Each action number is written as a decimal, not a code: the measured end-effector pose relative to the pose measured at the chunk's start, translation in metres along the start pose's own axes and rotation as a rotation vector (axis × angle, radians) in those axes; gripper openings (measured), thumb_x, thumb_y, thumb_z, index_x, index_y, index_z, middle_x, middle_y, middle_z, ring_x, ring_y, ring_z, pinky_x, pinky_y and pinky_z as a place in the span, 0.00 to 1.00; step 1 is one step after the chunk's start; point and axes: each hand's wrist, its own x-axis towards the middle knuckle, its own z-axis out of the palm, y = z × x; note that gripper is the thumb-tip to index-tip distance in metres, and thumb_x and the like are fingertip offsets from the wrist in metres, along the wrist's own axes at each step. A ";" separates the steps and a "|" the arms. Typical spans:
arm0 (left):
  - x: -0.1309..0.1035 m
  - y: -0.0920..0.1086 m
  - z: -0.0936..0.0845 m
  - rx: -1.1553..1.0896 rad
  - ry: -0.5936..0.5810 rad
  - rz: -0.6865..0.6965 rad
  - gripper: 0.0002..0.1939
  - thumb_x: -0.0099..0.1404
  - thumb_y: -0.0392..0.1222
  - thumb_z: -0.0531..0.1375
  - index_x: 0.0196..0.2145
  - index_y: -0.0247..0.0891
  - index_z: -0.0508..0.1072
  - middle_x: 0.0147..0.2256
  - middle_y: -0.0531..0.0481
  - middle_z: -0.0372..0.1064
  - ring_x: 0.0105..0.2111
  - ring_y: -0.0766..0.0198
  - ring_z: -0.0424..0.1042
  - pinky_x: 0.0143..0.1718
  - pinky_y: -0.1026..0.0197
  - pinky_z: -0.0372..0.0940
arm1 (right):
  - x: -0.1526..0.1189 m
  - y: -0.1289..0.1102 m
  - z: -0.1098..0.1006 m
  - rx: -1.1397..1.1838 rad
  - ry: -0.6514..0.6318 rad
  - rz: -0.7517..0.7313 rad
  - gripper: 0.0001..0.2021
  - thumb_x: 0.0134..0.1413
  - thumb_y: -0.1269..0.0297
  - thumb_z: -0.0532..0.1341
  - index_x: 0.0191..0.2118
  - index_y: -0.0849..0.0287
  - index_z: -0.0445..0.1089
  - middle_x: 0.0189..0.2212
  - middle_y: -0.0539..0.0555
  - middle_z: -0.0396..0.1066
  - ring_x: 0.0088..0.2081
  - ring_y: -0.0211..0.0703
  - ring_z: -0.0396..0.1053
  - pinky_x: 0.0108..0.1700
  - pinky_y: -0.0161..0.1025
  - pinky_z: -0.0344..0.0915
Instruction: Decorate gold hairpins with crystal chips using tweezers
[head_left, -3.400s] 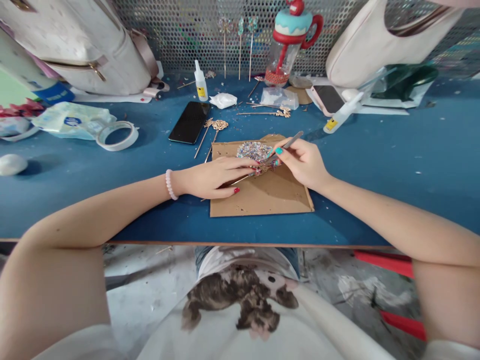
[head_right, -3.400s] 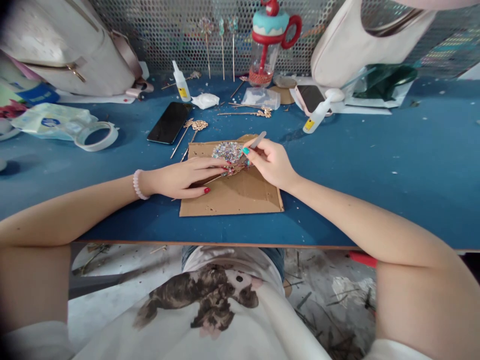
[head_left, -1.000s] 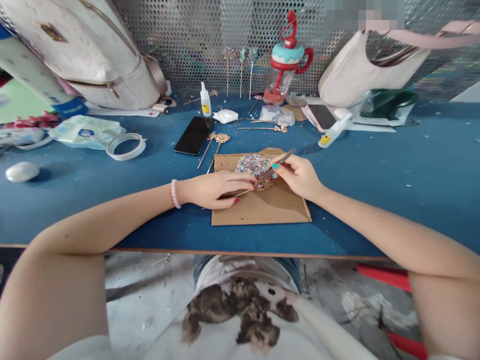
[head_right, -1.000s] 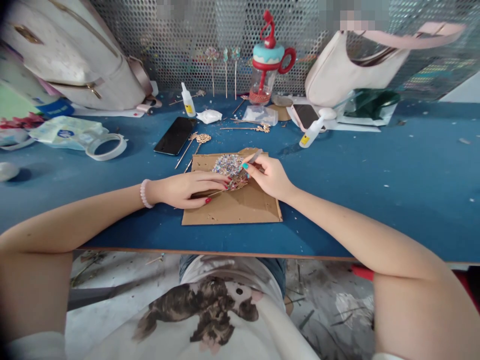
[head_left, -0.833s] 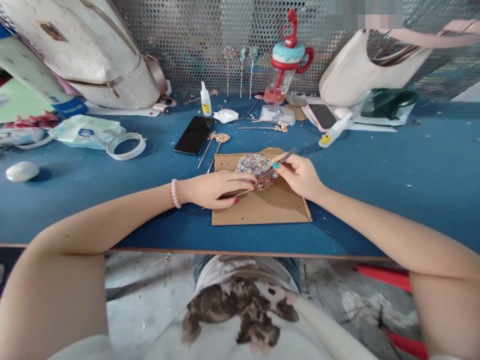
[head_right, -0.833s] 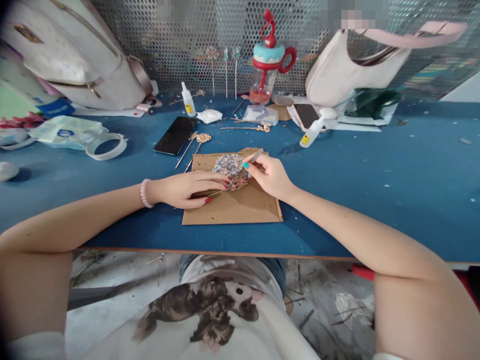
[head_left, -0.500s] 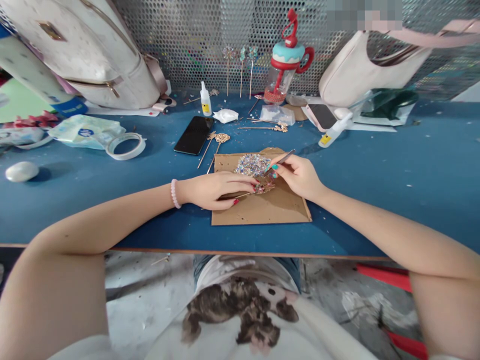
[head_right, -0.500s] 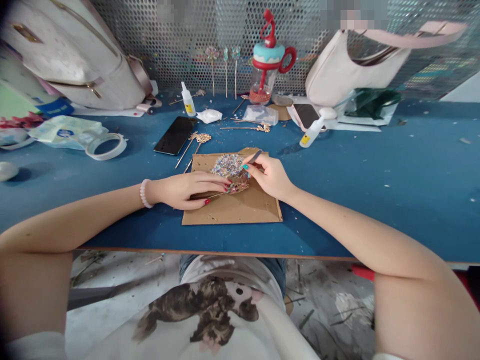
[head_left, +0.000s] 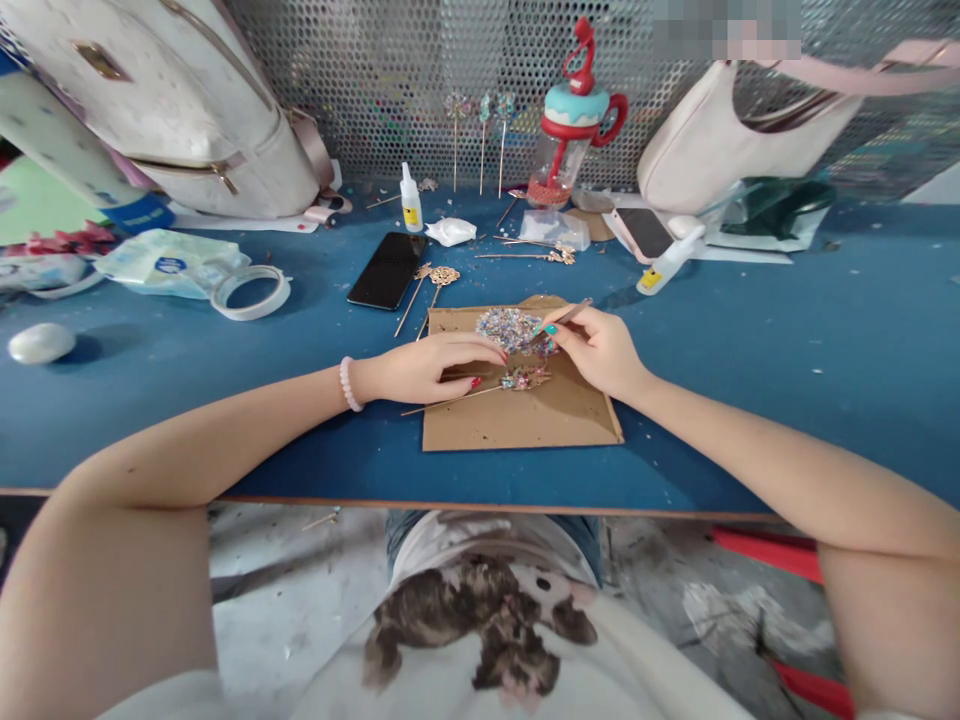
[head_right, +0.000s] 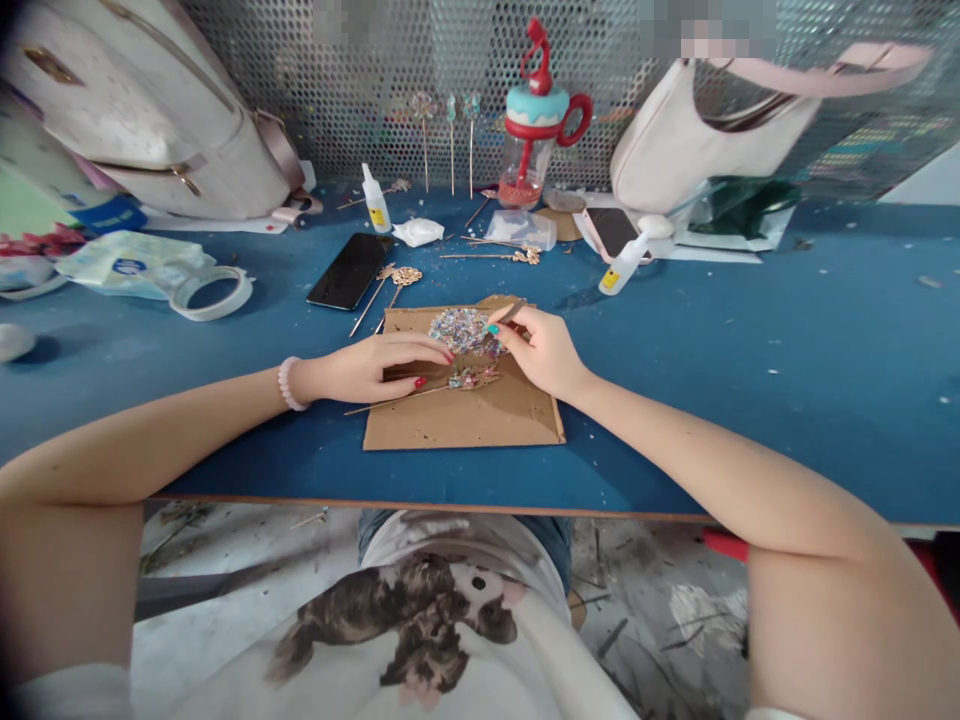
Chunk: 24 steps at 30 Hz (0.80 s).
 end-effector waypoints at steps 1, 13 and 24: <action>0.000 -0.001 0.001 0.014 0.011 -0.013 0.19 0.71 0.35 0.54 0.58 0.38 0.69 0.57 0.39 0.72 0.59 0.55 0.71 0.62 0.50 0.68 | 0.000 0.000 0.000 -0.001 0.003 -0.001 0.19 0.62 0.46 0.60 0.38 0.57 0.76 0.34 0.55 0.78 0.32 0.41 0.73 0.35 0.41 0.69; 0.001 -0.001 0.003 0.112 0.007 0.034 0.17 0.72 0.36 0.53 0.55 0.40 0.73 0.54 0.41 0.75 0.58 0.52 0.71 0.62 0.45 0.67 | -0.001 -0.006 0.000 0.020 -0.031 -0.040 0.22 0.61 0.42 0.59 0.39 0.57 0.76 0.37 0.55 0.79 0.35 0.42 0.75 0.38 0.40 0.72; 0.000 -0.005 0.003 0.202 -0.024 0.015 0.20 0.73 0.39 0.53 0.60 0.42 0.71 0.63 0.38 0.64 0.66 0.47 0.61 0.67 0.37 0.60 | 0.000 -0.008 -0.002 -0.010 -0.069 -0.063 0.20 0.63 0.44 0.59 0.39 0.57 0.76 0.34 0.54 0.79 0.33 0.40 0.75 0.35 0.39 0.70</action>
